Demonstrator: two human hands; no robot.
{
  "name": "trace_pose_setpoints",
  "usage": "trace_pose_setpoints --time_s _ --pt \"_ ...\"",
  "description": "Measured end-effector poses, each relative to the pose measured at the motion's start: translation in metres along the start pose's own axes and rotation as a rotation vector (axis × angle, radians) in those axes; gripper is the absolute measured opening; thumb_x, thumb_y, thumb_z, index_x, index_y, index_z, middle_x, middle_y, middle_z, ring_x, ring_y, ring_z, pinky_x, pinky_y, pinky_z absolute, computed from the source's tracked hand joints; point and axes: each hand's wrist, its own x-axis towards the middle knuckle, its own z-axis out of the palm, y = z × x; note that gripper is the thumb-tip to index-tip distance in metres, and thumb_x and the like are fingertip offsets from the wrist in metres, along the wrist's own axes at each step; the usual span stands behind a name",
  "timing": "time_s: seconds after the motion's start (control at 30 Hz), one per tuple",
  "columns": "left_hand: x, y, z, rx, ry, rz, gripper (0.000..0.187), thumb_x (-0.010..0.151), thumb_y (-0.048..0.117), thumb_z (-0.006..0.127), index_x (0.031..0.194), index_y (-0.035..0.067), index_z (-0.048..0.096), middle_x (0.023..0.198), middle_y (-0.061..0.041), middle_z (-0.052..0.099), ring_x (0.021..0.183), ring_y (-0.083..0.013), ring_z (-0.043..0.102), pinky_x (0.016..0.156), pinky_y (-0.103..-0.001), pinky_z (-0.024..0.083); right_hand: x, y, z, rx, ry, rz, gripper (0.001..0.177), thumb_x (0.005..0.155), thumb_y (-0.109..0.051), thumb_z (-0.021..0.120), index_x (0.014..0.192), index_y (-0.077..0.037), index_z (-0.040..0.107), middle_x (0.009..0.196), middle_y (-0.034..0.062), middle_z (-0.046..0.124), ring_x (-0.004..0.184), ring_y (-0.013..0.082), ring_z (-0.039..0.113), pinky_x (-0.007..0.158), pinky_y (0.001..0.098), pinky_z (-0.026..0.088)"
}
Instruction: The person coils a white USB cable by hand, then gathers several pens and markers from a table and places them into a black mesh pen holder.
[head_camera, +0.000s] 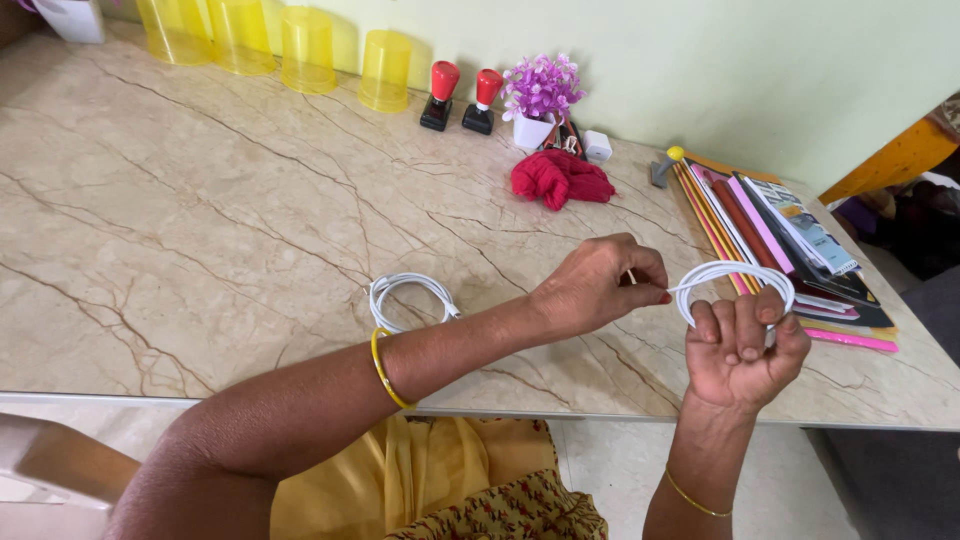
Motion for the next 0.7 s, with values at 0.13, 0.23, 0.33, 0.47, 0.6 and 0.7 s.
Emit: trace_pose_setpoints --time_s 0.13,0.23,0.33,0.47,0.6,0.7 --pt "-0.005 -0.005 0.017 -0.27 -0.005 -0.102 0.018 0.09 0.013 0.074 0.105 0.003 0.075 0.095 -0.01 0.076 0.088 -0.0162 0.075 0.082 -0.031 0.062 -0.001 0.001 0.0 0.003 -0.023 0.007 0.027 0.104 -0.033 0.068 0.089 -0.011 0.065 0.05 -0.0078 0.039 0.046 0.0044 0.031 0.067 0.0244 0.041" --pt "-0.005 -0.005 0.03 -0.836 -0.033 -0.33 0.028 0.088 0.007 0.07 0.115 -0.002 0.07 0.1 -0.012 0.076 0.092 -0.0156 0.074 0.085 -0.031 0.063 -0.002 0.002 0.004 0.017 -0.021 0.02 0.025 0.103 -0.032 0.068 0.089 -0.011 0.066 0.05 -0.008 0.038 0.048 0.004 0.031 0.067 0.0244 0.04" --pt "-0.008 0.002 0.034 -1.04 -0.029 -0.53 0.031 0.091 0.006 0.07 0.121 -0.002 0.066 0.101 -0.012 0.073 0.091 -0.0148 0.073 0.086 -0.03 0.062 0.0 0.001 0.009 -0.06 0.001 -0.048 0.025 0.105 -0.031 0.068 0.09 -0.011 0.065 0.051 -0.0065 0.038 0.048 0.0058 0.034 0.068 0.0259 0.04" --pt "-0.01 0.002 0.04 -1.017 0.043 -0.494 0.022 0.093 0.005 0.07 0.113 -0.003 0.065 0.098 -0.009 0.072 0.088 -0.0156 0.071 0.083 -0.031 0.062 -0.004 0.008 0.021 -0.25 -0.078 -0.025 0.024 0.097 -0.033 0.07 0.09 -0.01 0.068 0.052 -0.003 0.04 0.048 0.0089 0.037 0.064 0.0301 0.043" --pt "-0.017 0.005 0.05 -0.912 0.147 -0.353 0.011 0.097 0.004 0.066 0.105 -0.002 0.066 0.094 -0.007 0.07 0.088 -0.0115 0.066 0.081 -0.028 0.058 -0.002 0.01 0.028 -0.249 -0.059 -0.063 0.026 0.102 -0.031 0.07 0.09 -0.008 0.067 0.055 -0.0021 0.043 0.052 0.0106 0.039 0.066 0.0318 0.044" --pt "-0.015 0.009 0.048 -0.791 0.211 -0.335 0.009 0.098 0.005 0.066 0.104 -0.002 0.065 0.091 -0.006 0.068 0.085 -0.0091 0.062 0.079 -0.026 0.054 -0.001 0.013 0.039 -0.33 0.025 -0.139 0.03 0.107 -0.031 0.071 0.093 -0.005 0.065 0.059 -0.0001 0.046 0.056 0.0127 0.045 0.07 0.035 0.047"
